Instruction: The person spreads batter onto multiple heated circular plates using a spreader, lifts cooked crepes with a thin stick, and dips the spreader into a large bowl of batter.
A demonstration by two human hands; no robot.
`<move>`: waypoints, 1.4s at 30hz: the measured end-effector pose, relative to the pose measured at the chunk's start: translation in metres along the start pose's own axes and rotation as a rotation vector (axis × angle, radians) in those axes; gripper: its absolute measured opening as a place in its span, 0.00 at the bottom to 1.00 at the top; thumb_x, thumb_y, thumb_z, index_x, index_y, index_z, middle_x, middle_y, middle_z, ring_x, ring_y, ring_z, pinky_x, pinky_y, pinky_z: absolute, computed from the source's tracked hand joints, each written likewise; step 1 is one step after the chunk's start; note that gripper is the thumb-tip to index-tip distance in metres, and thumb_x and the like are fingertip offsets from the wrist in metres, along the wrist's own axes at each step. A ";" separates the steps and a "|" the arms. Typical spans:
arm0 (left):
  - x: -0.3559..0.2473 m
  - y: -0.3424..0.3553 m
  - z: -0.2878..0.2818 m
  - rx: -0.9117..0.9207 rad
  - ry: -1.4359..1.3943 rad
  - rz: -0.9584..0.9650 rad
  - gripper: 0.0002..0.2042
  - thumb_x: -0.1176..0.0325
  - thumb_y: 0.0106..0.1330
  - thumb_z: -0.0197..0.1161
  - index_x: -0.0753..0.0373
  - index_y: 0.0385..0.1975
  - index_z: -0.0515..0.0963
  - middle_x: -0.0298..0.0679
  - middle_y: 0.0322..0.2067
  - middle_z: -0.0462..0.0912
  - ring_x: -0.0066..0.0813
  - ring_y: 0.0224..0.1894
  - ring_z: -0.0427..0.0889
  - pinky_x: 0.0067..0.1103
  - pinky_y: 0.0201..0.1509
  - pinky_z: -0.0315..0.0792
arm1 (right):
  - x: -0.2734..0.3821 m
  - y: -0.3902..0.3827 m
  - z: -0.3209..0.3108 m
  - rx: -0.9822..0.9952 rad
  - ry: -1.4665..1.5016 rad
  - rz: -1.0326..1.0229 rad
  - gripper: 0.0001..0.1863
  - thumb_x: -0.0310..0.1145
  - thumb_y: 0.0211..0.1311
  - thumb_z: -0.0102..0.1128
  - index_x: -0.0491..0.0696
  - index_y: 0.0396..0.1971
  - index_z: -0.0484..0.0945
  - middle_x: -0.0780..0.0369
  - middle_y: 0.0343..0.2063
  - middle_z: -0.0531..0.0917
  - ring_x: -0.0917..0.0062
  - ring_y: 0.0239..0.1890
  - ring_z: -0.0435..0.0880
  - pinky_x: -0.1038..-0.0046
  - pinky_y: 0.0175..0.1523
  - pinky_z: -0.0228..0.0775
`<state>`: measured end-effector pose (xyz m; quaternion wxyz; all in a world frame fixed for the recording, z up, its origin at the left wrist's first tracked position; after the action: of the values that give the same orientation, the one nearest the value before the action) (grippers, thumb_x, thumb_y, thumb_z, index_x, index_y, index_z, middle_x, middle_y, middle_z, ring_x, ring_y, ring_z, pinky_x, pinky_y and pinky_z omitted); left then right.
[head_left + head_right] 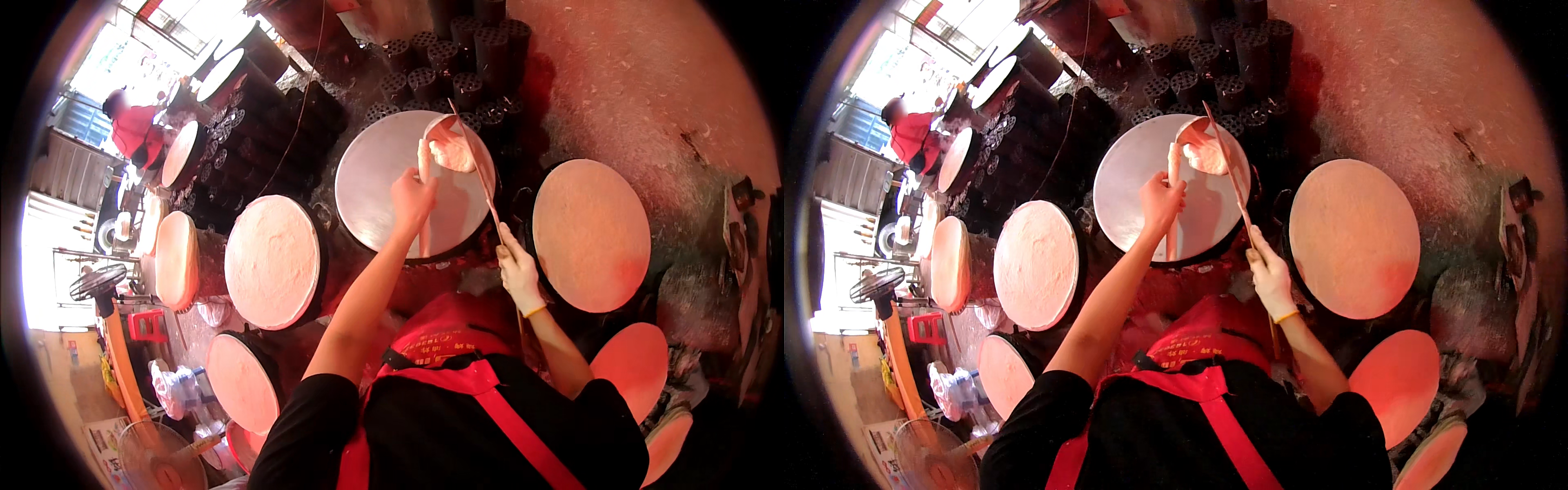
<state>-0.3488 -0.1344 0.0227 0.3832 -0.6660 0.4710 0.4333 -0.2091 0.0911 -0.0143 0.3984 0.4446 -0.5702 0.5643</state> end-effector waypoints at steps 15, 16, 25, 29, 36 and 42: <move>-0.077 0.004 -0.048 -0.033 -0.543 0.113 0.13 0.66 0.64 0.58 0.72 0.36 0.75 0.36 0.25 0.76 0.20 0.21 0.73 0.17 0.25 0.68 | 0.021 0.057 0.053 -0.120 0.238 0.118 0.23 0.37 0.67 0.51 0.60 0.62 0.66 0.66 0.13 0.71 0.77 0.10 0.71 0.74 0.14 0.60; -0.072 0.000 -0.059 -0.008 -0.615 0.043 0.12 0.66 0.65 0.56 0.71 0.38 0.75 0.37 0.26 0.76 0.20 0.22 0.73 0.17 0.26 0.67 | 0.017 0.059 0.060 -0.118 0.388 0.126 0.23 0.37 0.67 0.51 0.61 0.62 0.66 0.68 0.13 0.69 0.81 0.09 0.67 0.77 0.13 0.56; 0.025 -0.150 -0.149 0.093 -0.495 -0.289 0.20 0.55 0.74 0.44 0.67 0.41 0.77 0.23 0.18 0.61 0.10 0.16 0.56 0.11 0.17 0.51 | 0.005 0.025 0.135 -0.337 0.588 0.145 0.23 0.34 0.67 0.50 0.64 0.62 0.65 0.72 0.12 0.61 0.86 0.07 0.57 0.80 0.10 0.49; 0.036 -0.206 -0.170 0.039 -0.535 -0.352 0.24 0.52 0.74 0.42 0.66 0.24 0.75 0.25 0.14 0.62 0.11 0.15 0.56 0.13 0.17 0.50 | 0.027 0.086 0.157 -0.317 0.500 0.131 0.22 0.36 0.67 0.51 0.65 0.60 0.67 0.71 0.13 0.61 0.85 0.06 0.56 0.78 0.09 0.52; 0.064 -0.247 -0.193 -0.003 -0.590 -0.446 0.25 0.53 0.73 0.44 0.64 0.18 0.72 0.24 0.13 0.59 0.11 0.14 0.54 0.13 0.17 0.47 | 0.040 0.057 0.113 0.066 0.353 0.201 0.21 0.35 0.66 0.51 0.64 0.59 0.69 0.71 0.11 0.62 0.87 0.06 0.57 0.80 0.09 0.49; 0.075 -0.267 -0.211 0.028 -0.567 -0.480 0.18 0.59 0.70 0.53 0.64 0.20 0.73 0.21 0.13 0.59 0.09 0.14 0.53 0.12 0.17 0.46 | 0.013 0.030 0.095 -0.228 0.229 0.184 0.22 0.33 0.67 0.49 0.67 0.59 0.70 0.72 0.11 0.61 0.86 0.05 0.55 0.80 0.09 0.48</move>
<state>-0.0338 -0.2802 0.0490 0.5982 -0.6057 0.1824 0.4919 -0.2367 -0.0055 -0.0148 0.4551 0.2755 -0.6198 0.5769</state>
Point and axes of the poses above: each hand's wrist, its own y-axis towards the middle knuckle, its own z-axis out of the palm, x = y × z, the point moved 3 cm from there along y, towards the middle knuckle
